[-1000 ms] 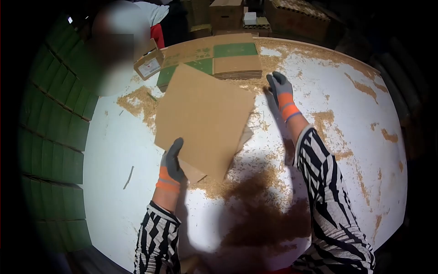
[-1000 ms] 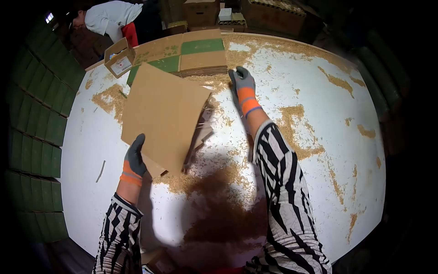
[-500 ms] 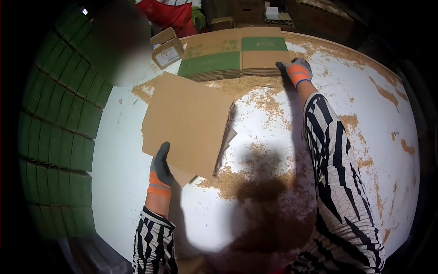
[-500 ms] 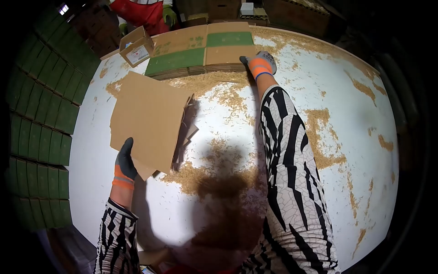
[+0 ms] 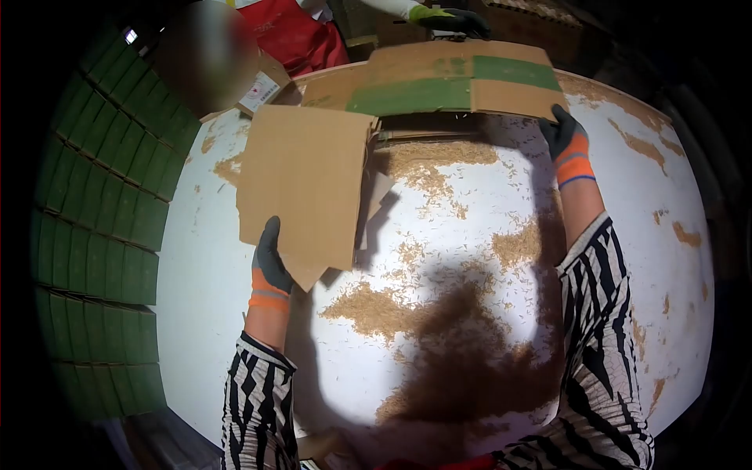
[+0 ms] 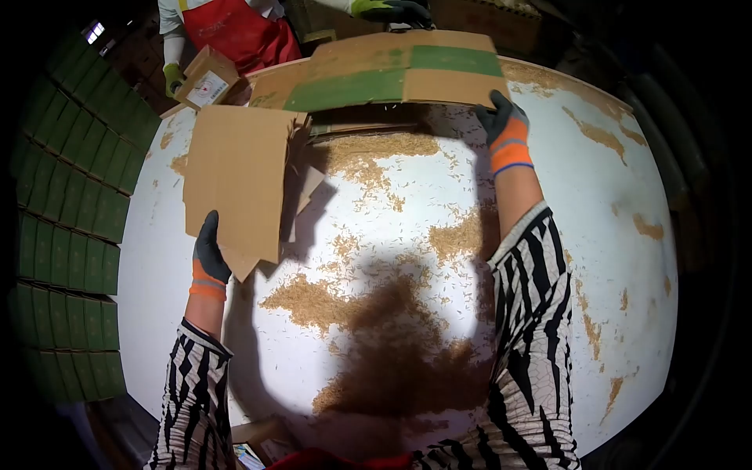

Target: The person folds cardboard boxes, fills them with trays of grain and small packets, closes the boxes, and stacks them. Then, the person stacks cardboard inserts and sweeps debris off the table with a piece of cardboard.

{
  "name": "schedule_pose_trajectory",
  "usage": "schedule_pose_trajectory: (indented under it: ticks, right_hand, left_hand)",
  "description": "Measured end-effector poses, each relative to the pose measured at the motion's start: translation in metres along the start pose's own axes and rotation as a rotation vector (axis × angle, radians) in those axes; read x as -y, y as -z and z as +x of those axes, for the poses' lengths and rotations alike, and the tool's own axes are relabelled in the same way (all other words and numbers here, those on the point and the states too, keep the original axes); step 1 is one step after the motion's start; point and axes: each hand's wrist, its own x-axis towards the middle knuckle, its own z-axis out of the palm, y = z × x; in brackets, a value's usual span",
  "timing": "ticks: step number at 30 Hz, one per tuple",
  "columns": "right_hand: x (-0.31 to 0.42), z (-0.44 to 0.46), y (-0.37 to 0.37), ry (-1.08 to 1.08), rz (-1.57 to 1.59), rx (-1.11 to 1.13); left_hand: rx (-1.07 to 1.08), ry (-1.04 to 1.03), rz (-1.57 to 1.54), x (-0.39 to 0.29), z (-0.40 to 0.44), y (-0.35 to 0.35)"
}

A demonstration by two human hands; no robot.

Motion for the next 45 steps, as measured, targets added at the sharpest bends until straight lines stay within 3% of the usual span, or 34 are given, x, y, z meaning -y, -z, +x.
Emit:
schedule_pose_trajectory:
  ticks: [1,3,5,7,8,9,11,12,14,15,17,18,19,20,21,22,23,24,26,27,29,32,33,35,37,39,40,41,42,43,44,45]
  right_hand:
    - [-0.017,-0.01,0.019,-0.05,0.014,-0.044]
    - [-0.034,-0.039,0.059,0.045,-0.252,-0.084]
    - [-0.067,-0.064,0.071,-0.112,0.468,-0.063]
    - [-0.082,-0.097,0.097,-0.147,0.601,-0.109]
    - [-0.087,-0.11,0.112,-0.126,0.571,-0.118]
    - [-0.09,-0.123,0.129,-0.09,0.514,-0.109]
    - [-0.086,-0.145,0.159,-0.093,0.513,-0.091]
    - [-0.075,-0.157,0.172,-0.264,0.707,-0.134]
    - [-0.04,-0.196,0.192,-0.164,0.383,-0.134]
    - [-0.015,-0.213,0.194,0.118,-0.129,-0.071]
    - [0.033,-0.242,0.185,0.241,0.033,-0.071]
    - [0.071,-0.258,0.18,0.042,0.165,0.008]
    - [0.094,-0.275,0.175,0.172,0.171,-0.011]
    - [0.121,-0.29,0.172,0.094,0.142,0.081]
    - [0.149,-0.305,0.168,0.019,0.105,0.174]
    - [0.173,-0.318,0.169,0.211,0.132,0.126]
    - [0.196,-0.324,0.18,-0.231,0.783,0.417]
    - [0.22,-0.33,0.191,-0.848,1.34,0.401]
    - [0.211,-0.331,0.196,-0.387,0.955,0.484]
    - [0.209,-0.33,0.196,0.137,0.417,0.339]
    - [0.224,-0.315,0.203,0.411,0.248,0.064]
    - [0.277,-0.301,0.215,0.687,0.155,0.235]
    - [0.286,-0.311,0.212,0.679,0.249,0.456]
    - [0.308,-0.327,0.227,0.631,0.152,0.619]
    - [0.331,-0.348,0.243,0.309,0.351,0.88]
    - [0.326,-0.419,0.232,0.167,0.427,0.725]
    - [0.326,-0.459,0.22,0.126,0.441,0.609]
    - [0.325,-0.498,0.208,0.086,0.455,0.494]
    - [0.327,-0.518,0.209,-0.08,0.404,0.645]
    - [0.328,-0.532,0.213,-0.258,0.355,0.796]
    - [0.335,-0.512,0.246,-0.222,0.338,0.841]
    - [0.311,-0.523,0.253,-0.05,0.213,0.661]
  left_hand:
    - [0.029,-0.014,0.012,0.002,0.016,-0.007]
    - [0.027,-0.043,-0.018,0.011,0.062,-0.024]
    - [0.074,-0.062,-0.056,0.023,0.136,-0.034]
    - [-0.025,-0.169,0.065,0.025,0.171,-0.08]
    - [-0.003,0.04,0.086,0.024,0.175,-0.091]
    - [-0.218,0.194,0.469,0.007,0.145,-0.127]
    - [-0.234,0.015,0.616,0.02,0.133,-0.112]
    - [-0.257,-0.027,0.656,0.023,0.119,-0.113]
    - [-0.102,0.052,0.606,0.033,0.043,-0.123]
    - [0.105,0.069,0.575,0.041,0.012,-0.118]
    - [0.399,0.122,0.49,0.057,-0.059,-0.123]
    - [0.465,0.089,0.495,0.064,-0.087,-0.129]
    - [0.525,0.056,0.495,0.069,-0.116,-0.135]
    - [0.497,0.088,0.473,0.063,-0.14,-0.149]
    - [0.324,-0.001,0.27,0.073,-0.157,-0.148]
    - [0.23,-0.399,0.946,0.067,-0.176,-0.136]
    - [0.122,-0.801,1.624,0.052,-0.191,-0.118]
    - [-0.006,-0.642,1.19,0.033,-0.2,-0.098]
    - [0.001,-0.27,0.355,-0.031,-0.21,-0.064]
    - [0.108,-0.04,-0.039,-0.07,-0.227,-0.053]
    - [0.07,-0.173,0.437,-0.104,-0.268,-0.028]
    - [-0.001,-0.316,1.094,-0.121,-0.314,-0.023]
    - [0.058,-0.31,0.997,-0.122,-0.332,-0.037]
    - [0.171,-0.282,0.8,-0.123,-0.367,-0.065]
    - [0.301,-0.091,0.339,-0.137,-0.396,-0.102]
    - [-0.075,-0.348,0.983,-0.126,-0.419,-0.05]
    - [-0.246,-0.36,1.259,-0.116,-0.429,0.0]
    - [-0.333,-0.293,1.145,-0.098,-0.44,0.058]
    - [-0.413,-0.155,1.019,-0.075,-0.452,0.11]
    - [-0.53,0.082,0.978,-0.06,-0.469,0.116]
    - [-0.504,0.24,0.936,-0.047,-0.483,0.102]
    - [-0.488,0.397,0.885,-0.037,-0.496,0.09]
